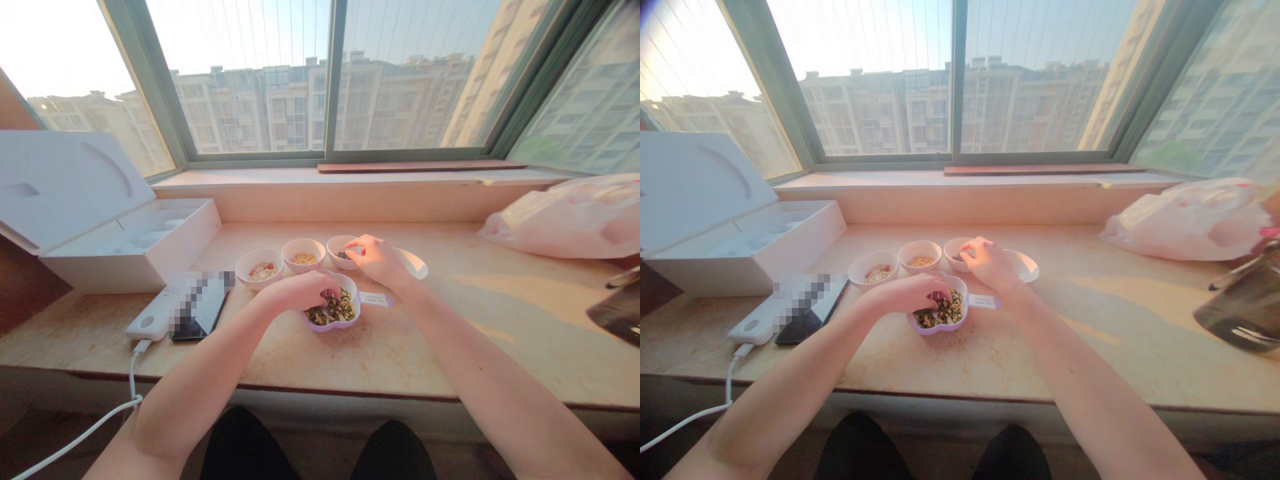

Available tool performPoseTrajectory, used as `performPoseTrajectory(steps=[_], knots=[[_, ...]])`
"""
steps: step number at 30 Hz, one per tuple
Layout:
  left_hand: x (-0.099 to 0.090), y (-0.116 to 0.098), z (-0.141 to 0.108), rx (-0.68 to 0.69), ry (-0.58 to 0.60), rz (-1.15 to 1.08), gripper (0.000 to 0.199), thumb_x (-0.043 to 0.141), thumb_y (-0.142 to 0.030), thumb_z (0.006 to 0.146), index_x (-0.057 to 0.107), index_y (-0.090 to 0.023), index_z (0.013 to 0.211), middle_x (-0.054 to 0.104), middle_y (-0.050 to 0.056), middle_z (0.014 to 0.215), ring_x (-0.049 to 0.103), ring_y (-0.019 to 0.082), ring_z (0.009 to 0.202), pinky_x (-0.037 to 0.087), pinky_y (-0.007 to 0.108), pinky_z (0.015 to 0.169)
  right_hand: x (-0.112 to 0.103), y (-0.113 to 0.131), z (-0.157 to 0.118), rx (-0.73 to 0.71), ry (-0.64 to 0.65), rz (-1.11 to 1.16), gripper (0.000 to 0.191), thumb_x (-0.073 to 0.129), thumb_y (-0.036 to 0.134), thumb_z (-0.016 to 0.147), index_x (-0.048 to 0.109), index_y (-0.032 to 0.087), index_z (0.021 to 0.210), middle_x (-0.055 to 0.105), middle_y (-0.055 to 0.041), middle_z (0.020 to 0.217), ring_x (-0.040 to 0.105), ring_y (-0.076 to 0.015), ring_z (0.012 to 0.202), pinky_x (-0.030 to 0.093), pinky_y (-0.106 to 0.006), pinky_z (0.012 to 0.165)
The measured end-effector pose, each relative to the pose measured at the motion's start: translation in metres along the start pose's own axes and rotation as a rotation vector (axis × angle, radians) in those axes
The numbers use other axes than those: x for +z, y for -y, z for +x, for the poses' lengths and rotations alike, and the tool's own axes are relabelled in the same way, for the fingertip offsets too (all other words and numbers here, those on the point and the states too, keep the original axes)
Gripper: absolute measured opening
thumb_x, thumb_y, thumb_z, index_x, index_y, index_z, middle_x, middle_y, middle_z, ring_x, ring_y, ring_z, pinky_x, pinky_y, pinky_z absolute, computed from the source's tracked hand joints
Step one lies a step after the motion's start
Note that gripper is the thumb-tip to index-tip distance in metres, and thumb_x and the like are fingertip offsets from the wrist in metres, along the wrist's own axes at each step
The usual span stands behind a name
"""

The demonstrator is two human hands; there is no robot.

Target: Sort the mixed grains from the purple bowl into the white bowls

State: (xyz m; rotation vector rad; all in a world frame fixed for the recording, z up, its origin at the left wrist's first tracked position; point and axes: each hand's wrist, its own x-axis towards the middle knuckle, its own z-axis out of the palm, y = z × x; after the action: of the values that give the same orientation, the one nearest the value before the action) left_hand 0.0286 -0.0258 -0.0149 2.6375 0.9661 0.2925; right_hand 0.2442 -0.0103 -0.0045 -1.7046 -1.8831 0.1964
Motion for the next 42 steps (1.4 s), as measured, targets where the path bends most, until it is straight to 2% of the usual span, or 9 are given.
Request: performPoseTrajectory(steps=[3, 10, 19, 24, 28, 31, 34, 38, 42], knots=[[-0.004, 0.001, 0.0, 0.098, 0.126, -0.014, 0.035, 0.056, -0.001, 0.077, 0.076, -0.023, 0.096, 0.075, 0.005, 0.101, 0.068, 0.021, 0.093, 0.05, 0.029, 0.081, -0.001, 0.002, -0.002, 0.001, 0.019, 0.015, 0.028, 0.061, 0.038, 0.094, 0.077, 0.023, 0.111, 0.074, -0.0094, 0.108, 0.068, -0.0258, 0.097, 0.051, -0.037, 0.086], [-0.011, -0.001, -0.006, 0.035, 0.064, -0.099, 0.054, 0.045, 0.007, 0.075, 0.073, -0.023, 0.109, 0.071, 0.005, 0.114, 0.07, 0.016, 0.089, 0.052, 0.024, 0.075, -0.001, 0.001, -0.002, -0.04, -0.01, 0.035, 0.025, 0.061, 0.035, 0.093, 0.077, 0.022, 0.107, 0.075, -0.0092, 0.106, 0.069, -0.0246, 0.097, 0.052, -0.035, 0.087], [-0.012, -0.001, -0.005, 0.059, -0.004, -0.32, 0.054, 0.044, 0.009, 0.075, 0.07, -0.019, 0.113, 0.065, 0.009, 0.131, 0.071, 0.013, 0.095, 0.059, 0.026, 0.08, 0.001, -0.001, -0.003, -0.107, 0.001, 0.061, 0.022, 0.059, 0.034, 0.094, 0.077, 0.024, 0.103, 0.076, -0.0075, 0.115, 0.069, -0.0245, 0.101, 0.053, -0.037, 0.09], [-0.008, 0.005, 0.002, 0.035, -0.117, -0.265, 0.038, 0.055, 0.0, 0.082, 0.072, -0.02, 0.109, 0.069, 0.007, 0.123, 0.071, 0.015, 0.096, 0.059, 0.03, 0.088, 0.0, -0.001, -0.003, -0.115, 0.0, 0.057, 0.021, 0.06, 0.032, 0.094, 0.078, 0.024, 0.102, 0.076, -0.0067, 0.116, 0.069, -0.0237, 0.1, 0.052, -0.036, 0.089], [-0.009, 0.016, 0.008, -0.002, -0.319, -0.222, 0.034, 0.054, 0.0, 0.086, 0.073, -0.019, 0.107, 0.068, 0.007, 0.122, 0.07, 0.014, 0.098, 0.058, 0.03, 0.093, -0.004, 0.004, -0.006, -0.145, -0.003, 0.065, 0.022, 0.062, 0.032, 0.093, 0.079, 0.021, 0.103, 0.078, -0.008, 0.109, 0.07, -0.0233, 0.094, 0.053, -0.034, 0.083], [-0.013, 0.027, 0.011, -0.04, -0.458, -0.168, 0.039, 0.051, 0.001, 0.087, 0.073, -0.02, 0.111, 0.066, 0.007, 0.127, 0.069, 0.015, 0.104, 0.057, 0.031, 0.096, -0.005, 0.011, -0.012, -0.257, 0.127, 0.11, 0.022, 0.063, 0.033, 0.093, 0.08, 0.022, 0.1, 0.079, -0.0058, 0.096, 0.07, -0.0213, 0.083, 0.052, -0.033, 0.077], [-0.014, 0.039, 0.011, -0.105, -0.539, -0.115, 0.042, 0.047, 0.001, 0.089, 0.074, -0.02, 0.114, 0.065, 0.008, 0.128, 0.068, 0.017, 0.11, 0.056, 0.033, 0.099, -0.003, 0.021, -0.022, -0.365, 0.366, 0.183, 0.022, 0.063, 0.035, 0.094, 0.081, 0.023, 0.102, 0.078, -0.0034, 0.088, 0.069, -0.0197, 0.078, 0.053, -0.031, 0.073], [-0.011, 0.052, 0.01, -0.164, -0.521, -0.032, 0.047, 0.046, 0.0, 0.087, 0.073, -0.021, 0.121, 0.065, 0.009, 0.13, 0.067, 0.02, 0.113, 0.053, 0.036, 0.103, 0.004, 0.037, -0.035, -0.541, 0.609, 0.136, 0.021, 0.075, 0.035, 0.085, 0.079, 0.022, 0.101, 0.076, -0.0057, 0.107, 0.069, -0.0238, 0.095, 0.055, -0.035, 0.084], [-0.009, 0.054, 0.007, -0.187, -0.485, -0.008, 0.042, 0.054, -0.008, 0.087, 0.072, -0.021, 0.123, 0.064, 0.009, 0.132, 0.067, 0.023, 0.114, 0.052, 0.036, 0.105, 0.013, 0.046, -0.04, -0.576, 0.602, 0.054, 0.041, 0.084, 0.038, 0.075, 0.075, 0.022, 0.112, 0.068, -0.01, 0.13, 0.062, -0.0318, 0.121, 0.05, -0.043, 0.102]])
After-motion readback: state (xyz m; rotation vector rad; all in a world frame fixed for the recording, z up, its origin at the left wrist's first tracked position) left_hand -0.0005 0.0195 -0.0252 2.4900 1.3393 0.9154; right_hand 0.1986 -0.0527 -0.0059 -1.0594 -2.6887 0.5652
